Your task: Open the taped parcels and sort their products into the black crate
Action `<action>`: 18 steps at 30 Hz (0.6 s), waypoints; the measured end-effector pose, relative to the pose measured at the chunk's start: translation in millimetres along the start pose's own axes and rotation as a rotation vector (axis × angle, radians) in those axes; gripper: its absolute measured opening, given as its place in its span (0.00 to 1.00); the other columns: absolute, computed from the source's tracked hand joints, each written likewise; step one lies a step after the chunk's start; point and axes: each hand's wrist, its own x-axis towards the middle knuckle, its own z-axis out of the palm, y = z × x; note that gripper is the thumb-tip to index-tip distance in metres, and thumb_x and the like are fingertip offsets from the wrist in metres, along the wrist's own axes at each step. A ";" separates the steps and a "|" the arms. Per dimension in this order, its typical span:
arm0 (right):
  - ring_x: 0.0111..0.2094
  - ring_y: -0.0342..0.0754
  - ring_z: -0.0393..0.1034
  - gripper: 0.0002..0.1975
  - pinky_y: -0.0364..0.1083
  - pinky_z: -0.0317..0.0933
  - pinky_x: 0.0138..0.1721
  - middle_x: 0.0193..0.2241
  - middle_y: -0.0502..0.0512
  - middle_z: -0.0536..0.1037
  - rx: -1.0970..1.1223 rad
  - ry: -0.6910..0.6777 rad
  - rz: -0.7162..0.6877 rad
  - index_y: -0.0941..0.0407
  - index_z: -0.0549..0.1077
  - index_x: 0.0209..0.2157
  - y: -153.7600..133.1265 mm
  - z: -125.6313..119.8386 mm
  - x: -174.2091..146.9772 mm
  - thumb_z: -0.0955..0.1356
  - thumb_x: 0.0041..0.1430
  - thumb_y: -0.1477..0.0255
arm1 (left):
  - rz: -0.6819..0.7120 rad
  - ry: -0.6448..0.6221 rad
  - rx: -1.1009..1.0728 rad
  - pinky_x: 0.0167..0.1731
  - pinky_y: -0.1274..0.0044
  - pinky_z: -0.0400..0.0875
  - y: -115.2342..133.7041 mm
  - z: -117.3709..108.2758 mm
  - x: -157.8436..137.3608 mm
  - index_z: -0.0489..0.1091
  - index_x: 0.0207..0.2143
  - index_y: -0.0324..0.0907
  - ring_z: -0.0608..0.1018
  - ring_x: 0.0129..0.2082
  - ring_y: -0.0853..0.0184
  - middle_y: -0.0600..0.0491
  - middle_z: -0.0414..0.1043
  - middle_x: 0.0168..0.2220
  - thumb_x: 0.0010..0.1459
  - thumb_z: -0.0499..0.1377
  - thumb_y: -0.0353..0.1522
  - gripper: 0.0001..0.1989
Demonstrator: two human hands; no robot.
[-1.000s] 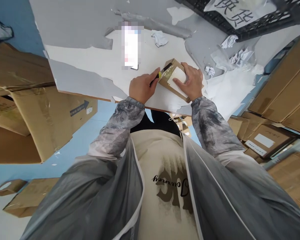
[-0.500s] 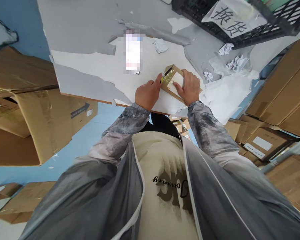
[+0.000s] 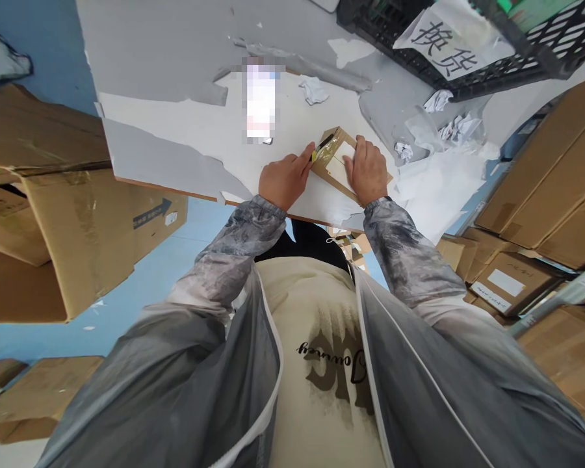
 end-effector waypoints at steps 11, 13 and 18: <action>0.74 0.84 0.69 0.59 0.74 0.73 0.71 0.76 0.86 0.70 -0.016 -0.013 -0.086 0.68 0.59 0.86 6.8 -4.5 1.1 0.51 0.82 0.31 | 0.090 -0.114 0.110 0.61 0.56 0.77 3.2 -26.7 10.0 0.67 0.86 0.47 0.86 0.57 0.41 0.35 0.85 0.53 0.87 0.52 0.46 0.33; 0.72 0.84 0.70 0.60 0.75 0.75 0.68 0.74 0.87 0.70 -0.009 0.025 -0.063 0.68 0.60 0.85 5.4 0.4 1.9 0.49 0.82 0.31 | 0.119 -0.134 0.123 0.62 0.54 0.77 0.2 -32.2 13.4 0.68 0.85 0.47 0.86 0.57 0.40 0.35 0.85 0.53 0.86 0.53 0.45 0.32; 0.73 0.83 0.70 0.59 0.74 0.77 0.67 0.71 0.85 0.73 -0.045 0.068 -0.130 0.66 0.62 0.84 9.2 10.1 5.8 0.45 0.82 0.31 | 0.142 -0.110 0.101 0.63 0.53 0.78 -0.3 -34.8 14.8 0.71 0.83 0.48 0.86 0.56 0.41 0.35 0.85 0.52 0.86 0.55 0.46 0.31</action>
